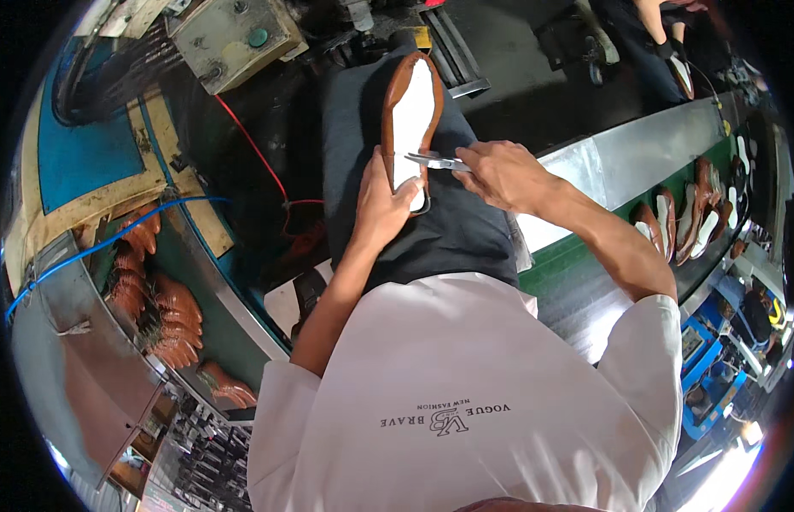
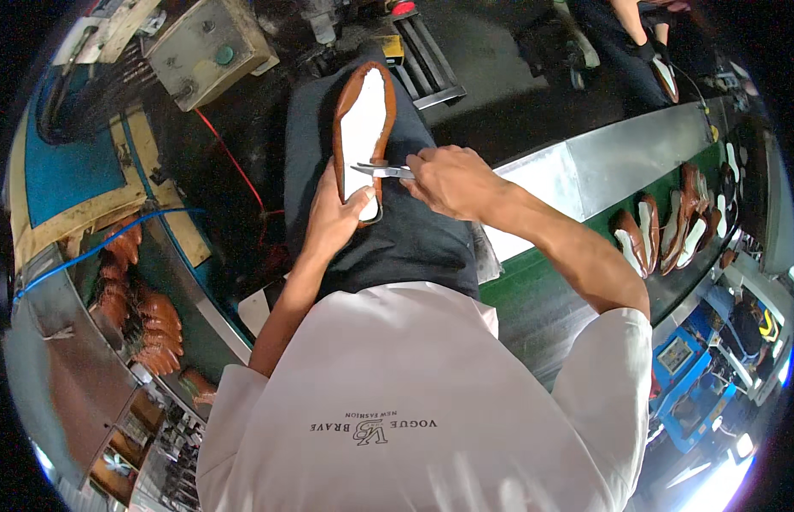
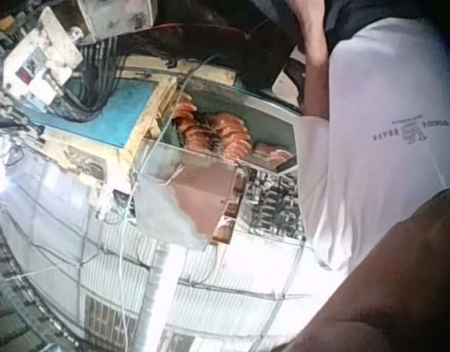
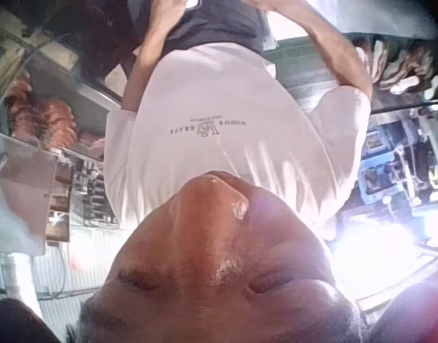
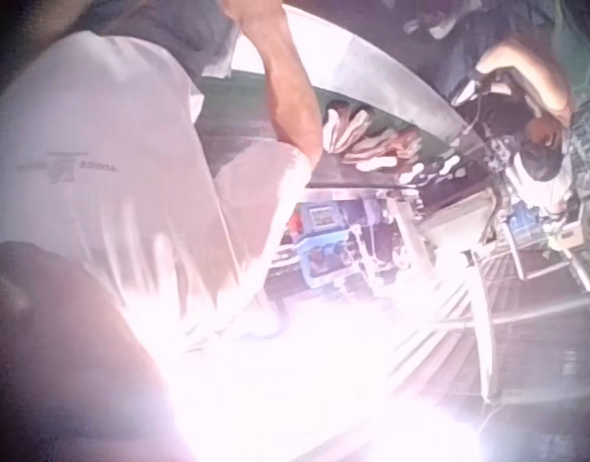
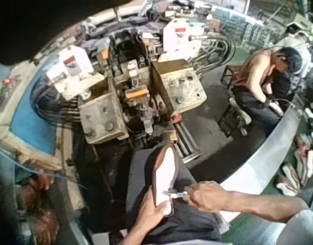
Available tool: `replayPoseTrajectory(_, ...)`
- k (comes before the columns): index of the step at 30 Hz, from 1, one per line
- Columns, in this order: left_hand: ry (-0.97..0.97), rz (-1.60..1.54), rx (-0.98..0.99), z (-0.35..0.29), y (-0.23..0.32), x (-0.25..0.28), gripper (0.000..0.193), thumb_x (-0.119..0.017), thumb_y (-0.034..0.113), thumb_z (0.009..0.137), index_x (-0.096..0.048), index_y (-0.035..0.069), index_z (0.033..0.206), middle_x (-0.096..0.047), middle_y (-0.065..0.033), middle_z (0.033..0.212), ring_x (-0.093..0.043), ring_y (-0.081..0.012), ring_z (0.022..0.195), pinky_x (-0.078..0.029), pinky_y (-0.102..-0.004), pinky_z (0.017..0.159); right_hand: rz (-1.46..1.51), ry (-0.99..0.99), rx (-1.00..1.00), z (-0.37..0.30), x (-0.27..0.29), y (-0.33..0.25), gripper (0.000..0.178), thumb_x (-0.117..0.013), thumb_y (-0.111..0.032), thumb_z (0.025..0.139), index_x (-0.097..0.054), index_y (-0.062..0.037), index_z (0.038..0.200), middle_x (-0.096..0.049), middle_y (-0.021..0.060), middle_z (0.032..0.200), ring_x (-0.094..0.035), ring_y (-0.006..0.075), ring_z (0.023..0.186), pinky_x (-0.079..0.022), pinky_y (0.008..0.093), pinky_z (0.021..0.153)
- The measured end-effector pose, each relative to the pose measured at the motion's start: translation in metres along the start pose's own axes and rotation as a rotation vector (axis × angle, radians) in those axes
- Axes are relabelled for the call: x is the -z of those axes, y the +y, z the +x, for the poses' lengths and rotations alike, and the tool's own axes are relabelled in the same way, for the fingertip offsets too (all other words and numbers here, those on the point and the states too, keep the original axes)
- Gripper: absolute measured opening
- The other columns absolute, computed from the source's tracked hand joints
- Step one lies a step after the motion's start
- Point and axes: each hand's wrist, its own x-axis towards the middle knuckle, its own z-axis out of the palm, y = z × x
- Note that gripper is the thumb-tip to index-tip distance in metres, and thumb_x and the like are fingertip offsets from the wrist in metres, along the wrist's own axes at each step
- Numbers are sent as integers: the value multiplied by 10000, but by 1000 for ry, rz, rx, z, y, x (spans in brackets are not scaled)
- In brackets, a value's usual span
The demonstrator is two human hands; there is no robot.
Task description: Manufacturing shoes by feeding them into a sole-attaching machine and moving them along a conveyor belt.
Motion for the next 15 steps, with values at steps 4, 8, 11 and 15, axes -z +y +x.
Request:
replayPoseTrajectory(4,130,173,-17,-14,-5,-12,847,-752,213,1009,-317,-184,1618,-485,-399,1577,-519,-500,1456,-413,-503,1229,-152,94,171,25,-12,-7,333,-700,-282,1057,-694,31,1168,-721,184,998,-746,399,887,-611,526,796)
replayPoseTrajectory(8,143,199,32,-9,-5,-4,816,-713,290,1042,-359,-191,1599,-553,-400,1518,-581,-514,1395,-439,-527,1200,-112,228,276,44,-39,22,301,-715,-319,1054,-664,-23,1037,-675,144,908,-725,381,796,-609,505,705)
replayPoseTrajectory(11,126,128,45,-1,-10,2,799,-692,315,1056,-378,-176,1602,-591,-387,1497,-613,-512,1376,-455,-537,1186,-131,234,273,46,-44,35,297,-717,-331,1055,-677,-38,1024,-679,138,910,-726,375,779,-595,498,654)
replayPoseTrajectory(15,108,74,29,-2,-14,1,831,-735,244,1043,-319,-79,1685,-547,-333,1583,-563,-457,1463,-431,-473,1228,-101,19,149,37,-25,27,402,-642,-367,1100,-699,-13,919,-733,225,882,-751,452,815,-616,556,717)
